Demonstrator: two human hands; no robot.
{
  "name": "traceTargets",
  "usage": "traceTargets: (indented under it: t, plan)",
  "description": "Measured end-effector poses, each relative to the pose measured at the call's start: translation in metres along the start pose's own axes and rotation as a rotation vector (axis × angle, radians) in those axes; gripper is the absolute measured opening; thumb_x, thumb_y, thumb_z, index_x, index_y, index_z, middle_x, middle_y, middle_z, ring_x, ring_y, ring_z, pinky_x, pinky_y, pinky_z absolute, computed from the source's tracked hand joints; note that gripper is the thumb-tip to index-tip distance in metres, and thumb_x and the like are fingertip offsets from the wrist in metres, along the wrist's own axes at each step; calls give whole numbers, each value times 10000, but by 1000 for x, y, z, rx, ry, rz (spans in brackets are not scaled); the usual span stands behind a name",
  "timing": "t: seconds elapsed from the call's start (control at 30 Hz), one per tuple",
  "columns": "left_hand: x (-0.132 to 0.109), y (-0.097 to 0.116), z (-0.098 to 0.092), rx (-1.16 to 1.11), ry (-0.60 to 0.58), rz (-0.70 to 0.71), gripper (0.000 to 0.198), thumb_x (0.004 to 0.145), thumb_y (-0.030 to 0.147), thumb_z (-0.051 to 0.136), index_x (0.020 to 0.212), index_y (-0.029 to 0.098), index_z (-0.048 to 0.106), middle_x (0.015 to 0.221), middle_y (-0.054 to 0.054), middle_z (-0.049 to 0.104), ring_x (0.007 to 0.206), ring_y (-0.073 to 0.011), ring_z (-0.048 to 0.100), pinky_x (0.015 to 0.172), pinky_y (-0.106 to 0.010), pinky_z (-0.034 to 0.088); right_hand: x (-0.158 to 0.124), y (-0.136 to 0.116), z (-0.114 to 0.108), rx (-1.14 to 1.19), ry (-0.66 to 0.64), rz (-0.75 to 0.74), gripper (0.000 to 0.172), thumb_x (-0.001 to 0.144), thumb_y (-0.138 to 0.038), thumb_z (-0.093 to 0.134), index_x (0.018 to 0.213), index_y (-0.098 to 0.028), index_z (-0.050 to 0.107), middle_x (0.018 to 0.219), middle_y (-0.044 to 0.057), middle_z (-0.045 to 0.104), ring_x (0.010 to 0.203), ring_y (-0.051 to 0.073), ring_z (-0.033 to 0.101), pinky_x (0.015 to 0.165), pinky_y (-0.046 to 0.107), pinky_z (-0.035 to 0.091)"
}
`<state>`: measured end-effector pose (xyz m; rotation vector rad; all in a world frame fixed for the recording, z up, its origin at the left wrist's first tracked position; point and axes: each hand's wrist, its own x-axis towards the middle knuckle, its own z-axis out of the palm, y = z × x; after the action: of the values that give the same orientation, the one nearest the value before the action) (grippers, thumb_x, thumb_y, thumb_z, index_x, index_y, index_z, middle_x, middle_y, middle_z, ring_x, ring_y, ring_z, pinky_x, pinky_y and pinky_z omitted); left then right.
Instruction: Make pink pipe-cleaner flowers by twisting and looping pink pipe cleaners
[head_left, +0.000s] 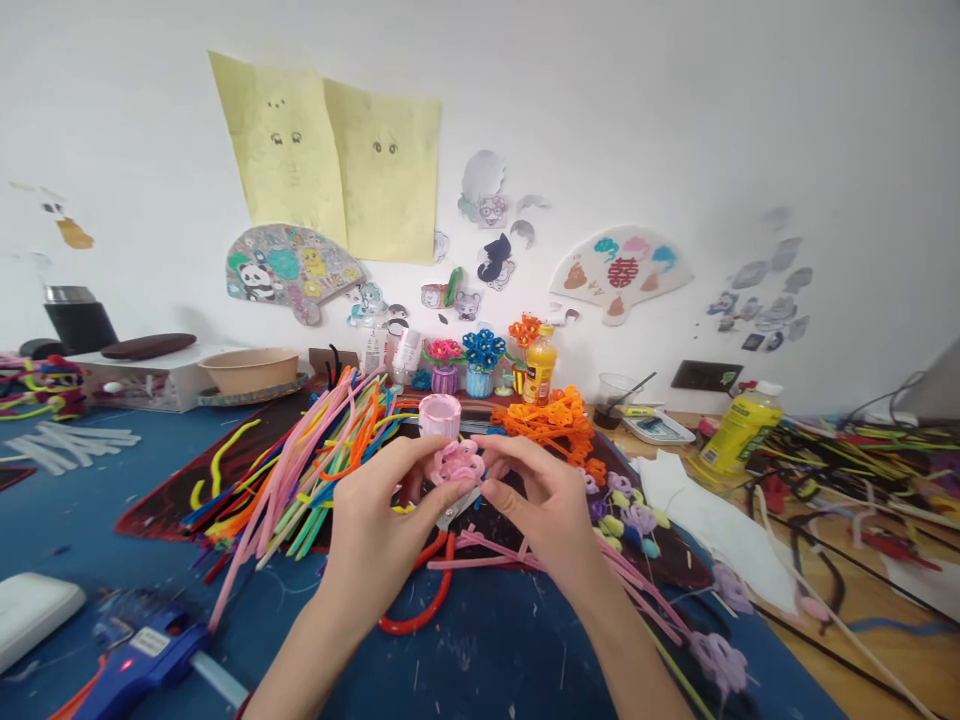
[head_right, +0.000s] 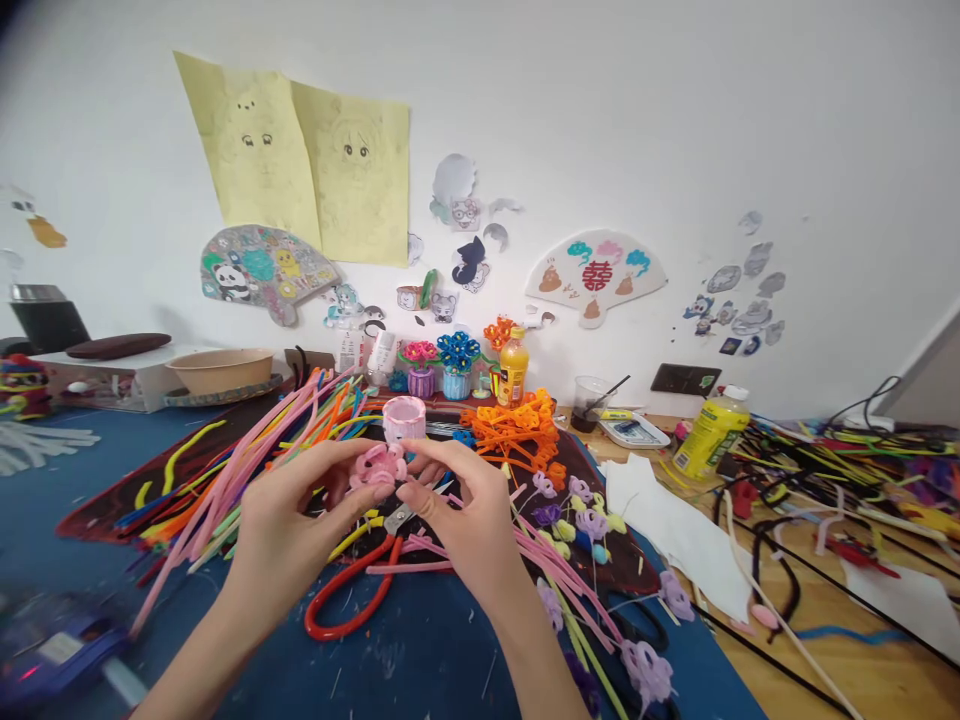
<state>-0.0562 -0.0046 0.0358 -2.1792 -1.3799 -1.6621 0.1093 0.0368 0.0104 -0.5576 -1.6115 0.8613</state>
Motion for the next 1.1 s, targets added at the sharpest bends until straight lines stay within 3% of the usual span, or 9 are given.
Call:
traceTargets:
  t: [0.17, 0.27, 0.43, 0.67, 0.87, 1.1]
  plan:
    - [0, -1, 2, -172, -91, -59, 277, 776, 232, 699, 1039, 149, 667, 626, 19, 602, 520, -92, 498, 508, -199, 456, -2, 0, 5, 34, 71, 54, 247, 804, -309, 700, 1042, -246, 724, 955, 62, 719, 878, 219, 654, 812, 361, 526]
    - [0, -1, 0, -246, -89, -38, 253, 771, 215, 706, 1012, 141, 678, 665, 0, 655, 541, -99, 538, 528, -201, 485, -1, -3, 2, 29, 38, 20, 239, 821, -301, 681, 1051, -255, 728, 955, 59, 719, 895, 218, 652, 810, 355, 524]
    - [0, 2, -3, -122, -17, 76, 149, 752, 198, 734, 889, 158, 689, 652, 12, 671, 528, -88, 549, 521, -189, 461, 0, -6, -1, -31, -34, -42, 259, 820, -301, 685, 1072, -265, 728, 918, 60, 720, 861, 215, 643, 766, 347, 520]
    - [-2, 4, 0, -6, 12, 150, 153, 786, 316, 708, 790, 170, 666, 600, 18, 679, 475, -86, 557, 487, -192, 438, -2, -8, 4, -39, 11, -108, 127, 820, -271, 687, 910, -270, 777, 824, 52, 728, 757, 200, 652, 694, 334, 529]
    - [-3, 5, 2, -5, -14, 185, 149, 849, 252, 629, 719, 180, 630, 560, 40, 664, 450, -74, 570, 462, -167, 425, -1, -8, 5, 30, 13, -103, 47, 769, -264, 738, 745, -235, 766, 737, 48, 710, 690, 188, 636, 647, 325, 515]
    - [-5, 3, 5, -73, -83, 240, 138, 842, 190, 631, 705, 173, 628, 577, 25, 661, 465, -79, 582, 458, -165, 425, -2, -4, 5, 32, 19, -53, 151, 755, -286, 745, 636, -204, 701, 655, 29, 657, 620, 169, 596, 595, 303, 473]
